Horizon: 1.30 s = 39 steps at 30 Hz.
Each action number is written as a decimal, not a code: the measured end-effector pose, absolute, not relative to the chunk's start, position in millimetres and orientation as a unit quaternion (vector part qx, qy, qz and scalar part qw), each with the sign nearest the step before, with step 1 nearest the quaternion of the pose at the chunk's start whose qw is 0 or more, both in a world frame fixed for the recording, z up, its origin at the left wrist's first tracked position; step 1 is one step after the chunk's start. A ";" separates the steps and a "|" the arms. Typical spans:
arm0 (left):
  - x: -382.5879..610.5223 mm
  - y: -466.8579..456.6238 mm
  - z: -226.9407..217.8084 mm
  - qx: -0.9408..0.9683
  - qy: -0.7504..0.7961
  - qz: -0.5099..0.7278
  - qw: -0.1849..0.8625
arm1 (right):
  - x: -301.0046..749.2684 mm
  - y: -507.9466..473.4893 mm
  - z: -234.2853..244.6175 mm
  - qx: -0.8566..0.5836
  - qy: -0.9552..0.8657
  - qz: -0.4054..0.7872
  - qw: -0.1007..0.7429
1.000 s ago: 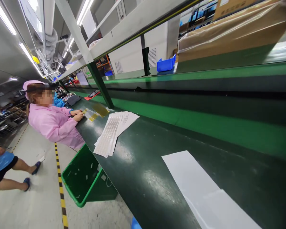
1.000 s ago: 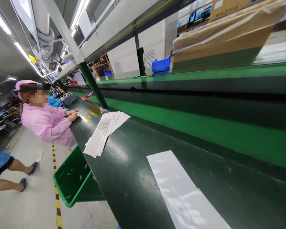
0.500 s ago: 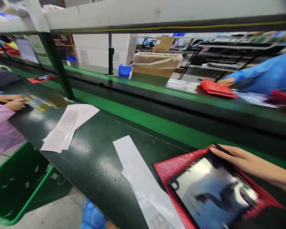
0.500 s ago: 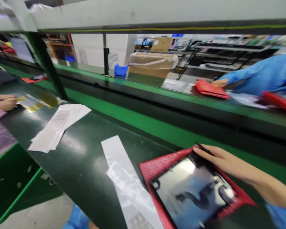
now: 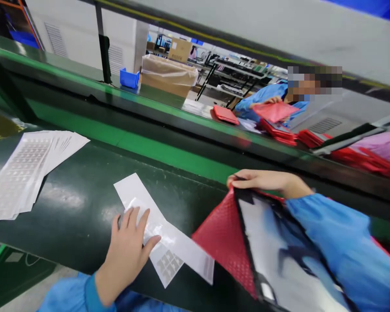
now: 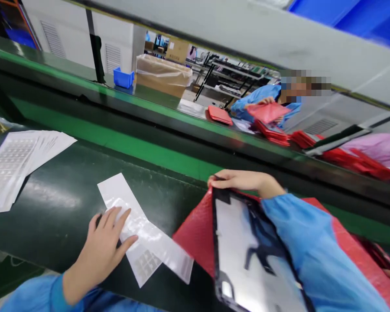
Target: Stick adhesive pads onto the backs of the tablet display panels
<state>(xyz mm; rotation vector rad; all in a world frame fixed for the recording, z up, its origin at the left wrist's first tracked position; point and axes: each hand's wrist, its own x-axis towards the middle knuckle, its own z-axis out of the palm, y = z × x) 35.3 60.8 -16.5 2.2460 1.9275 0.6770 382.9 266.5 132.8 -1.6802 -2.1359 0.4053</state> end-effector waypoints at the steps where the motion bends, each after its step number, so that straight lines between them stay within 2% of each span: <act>1: 38.8 71.4 -20.8 0.749 0.629 0.205 0.028 | 382.8 268.9 130.9 -0.596 -0.767 0.147 0.189; 3: 40.1 90.8 -28.3 0.781 0.599 0.174 0.015 | 382.0 277.6 124.9 -0.581 -0.781 0.169 0.157; 7: 36.3 127.0 -34.8 0.842 0.521 0.137 0.034 | 371.8 302.5 101.6 -0.513 -0.825 0.236 -0.014; 10: 45.6 152.5 -33.5 0.868 0.476 0.132 0.045 | 359.7 315.1 82.4 -0.500 -0.833 0.231 -0.042; 12: 56.1 163.9 -30.5 0.872 0.466 0.139 0.048 | 352.1 312.8 76.2 -0.513 -0.836 0.192 -0.009; 15: 65.1 163.2 -26.4 0.844 0.510 0.163 0.035 | 340.4 284.3 77.3 -0.535 -0.818 0.148 0.150; 17: 60.1 152.5 -27.6 0.821 0.544 0.174 0.022 | 329.3 248.4 77.3 -0.518 -0.779 0.213 0.282; 19: 44.5 142.7 -32.0 0.817 0.549 0.174 0.014 | 313.2 205.7 70.2 -0.453 -0.743 0.364 0.331; 21: 21.8 142.4 -35.9 0.830 0.533 0.164 0.029 | 292.7 166.1 54.3 -0.350 -0.715 0.522 0.307; 23: -2.6 153.8 -35.8 0.850 0.500 0.149 0.065 | 272.2 138.3 33.1 -0.255 -0.683 0.640 0.244; 25: -24.6 172.1 -31.3 0.870 0.466 0.131 0.091 | 257.5 125.8 12.4 -0.212 -0.655 0.698 0.195; 27: -43.3 189.8 -24.7 0.881 0.447 0.116 0.105 | 252.7 127.0 -2.7 -0.210 -0.629 0.725 0.188; 32: -65.1 200.5 -12.8 0.872 0.461 0.114 0.120 | 275.0 157.0 -14.5 -0.263 -0.579 0.723 0.270; 36: -32.0 174.7 -12.1 0.853 0.481 0.179 0.091 | 289.7 171.0 -17.7 -0.355 -0.567 0.642 0.374; 39: 12.8 152.7 -16.8 0.847 0.470 0.229 0.097 | 289.1 170.3 -18.8 -0.419 -0.584 0.574 0.393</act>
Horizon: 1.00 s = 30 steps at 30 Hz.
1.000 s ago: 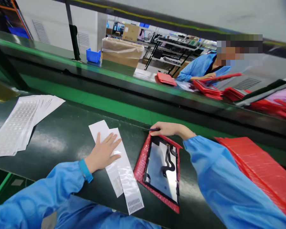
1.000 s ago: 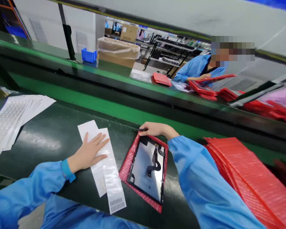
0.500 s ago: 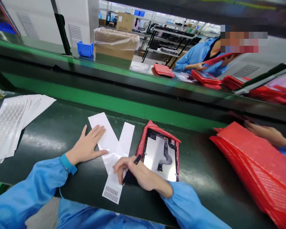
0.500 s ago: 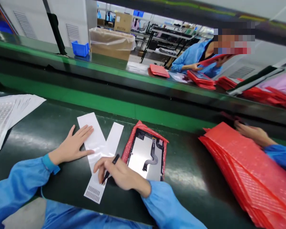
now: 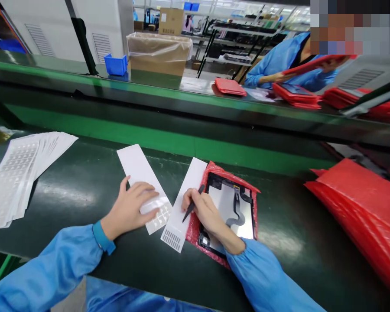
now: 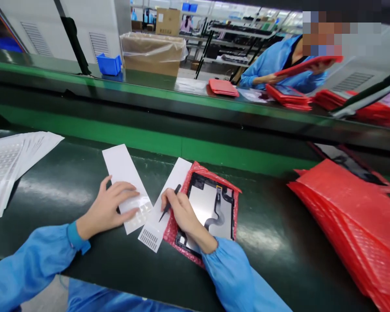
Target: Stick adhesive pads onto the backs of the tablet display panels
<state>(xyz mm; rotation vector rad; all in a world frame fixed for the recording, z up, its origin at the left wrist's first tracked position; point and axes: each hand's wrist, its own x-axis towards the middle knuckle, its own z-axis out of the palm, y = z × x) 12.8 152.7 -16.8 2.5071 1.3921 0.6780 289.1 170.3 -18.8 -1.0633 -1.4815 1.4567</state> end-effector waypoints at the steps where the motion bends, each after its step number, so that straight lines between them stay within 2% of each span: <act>1: 25.7 147.8 -18.7 0.849 0.461 0.236 0.106 | 288.5 168.9 -18.4 -0.429 -0.586 0.563 0.394; 11: 30.5 155.4 -20.2 0.862 0.407 0.230 0.194 | 301.1 159.4 -12.0 -0.438 -0.573 0.545 0.428; 18: 36.8 152.8 -27.3 0.862 0.417 0.248 0.146 | 294.8 156.0 -13.9 -0.461 -0.589 0.524 0.408; 30: 35.4 152.1 -26.2 0.866 0.388 0.283 0.138 | 284.8 152.4 -9.9 -0.459 -0.621 0.483 0.413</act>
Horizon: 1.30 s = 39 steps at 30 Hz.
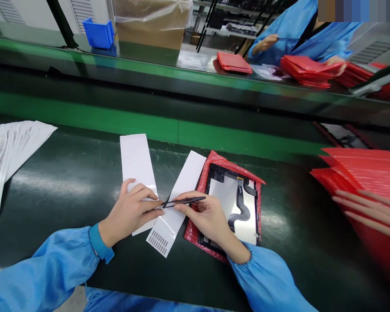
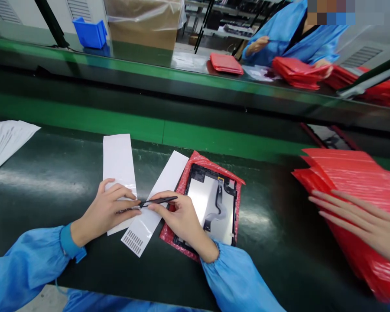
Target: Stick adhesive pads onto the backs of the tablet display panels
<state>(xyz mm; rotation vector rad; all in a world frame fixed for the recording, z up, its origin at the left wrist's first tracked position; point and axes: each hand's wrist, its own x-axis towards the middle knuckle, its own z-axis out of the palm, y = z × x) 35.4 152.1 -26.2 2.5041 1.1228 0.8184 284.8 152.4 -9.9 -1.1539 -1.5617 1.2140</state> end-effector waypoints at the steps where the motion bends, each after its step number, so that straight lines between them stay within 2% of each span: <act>1: 35.6 152.1 -26.1 0.866 0.387 0.285 0.137 | 284.8 152.6 -9.6 -0.459 -0.624 0.481 0.411; 29: 37.8 147.6 -23.9 0.860 0.433 0.244 0.117 | 277.3 152.4 -8.1 -0.490 -0.645 0.441 0.388; 34: 38.0 144.7 -22.7 0.854 0.447 0.241 0.116 | 284.4 159.3 -11.3 -0.493 -0.519 0.544 0.438; 39: 47.6 129.3 -17.8 0.850 0.465 0.233 0.077 | 322.6 179.7 -1.0 -0.492 -0.382 0.543 0.564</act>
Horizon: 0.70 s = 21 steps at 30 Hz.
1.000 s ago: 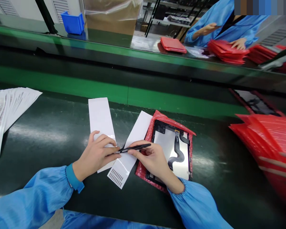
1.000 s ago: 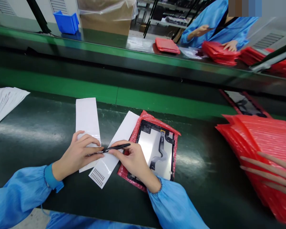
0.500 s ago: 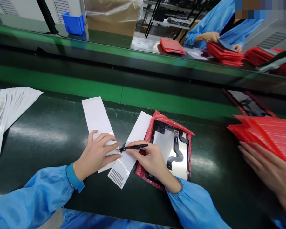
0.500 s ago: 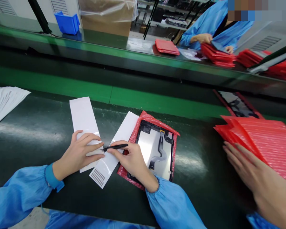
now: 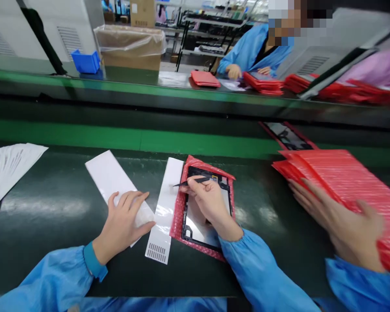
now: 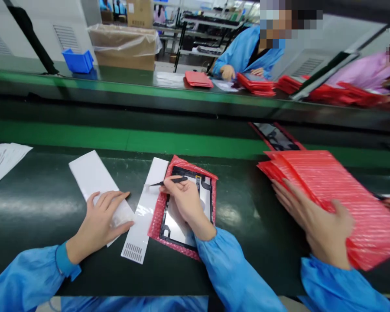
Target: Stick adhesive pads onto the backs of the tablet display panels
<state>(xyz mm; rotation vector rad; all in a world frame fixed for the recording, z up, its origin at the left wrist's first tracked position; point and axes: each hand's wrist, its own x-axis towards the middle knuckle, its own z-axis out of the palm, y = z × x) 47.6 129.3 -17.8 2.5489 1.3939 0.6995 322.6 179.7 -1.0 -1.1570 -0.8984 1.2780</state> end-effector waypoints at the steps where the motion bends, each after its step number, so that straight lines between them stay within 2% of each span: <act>1: 52.6 127.4 -15.8 0.857 0.452 0.238 0.073 | 336.8 183.3 3.2 -0.491 -0.364 0.523 0.594; 4: 75.3 130.6 -10.0 0.890 0.375 0.252 0.069 | 385.4 185.2 10.6 -0.502 -0.332 0.417 0.681; 7: 104.4 143.5 -8.6 0.908 0.326 0.252 0.072 | 423.4 175.6 1.9 -0.533 -0.317 0.334 0.710; 15: 143.6 132.9 -14.5 0.911 0.232 0.248 0.233 | 429.8 183.2 -29.6 -0.554 -0.352 0.414 0.630; 21: 140.7 134.6 -23.1 0.924 0.234 0.274 0.125 | 409.2 177.5 -9.8 -0.554 -0.394 0.450 0.579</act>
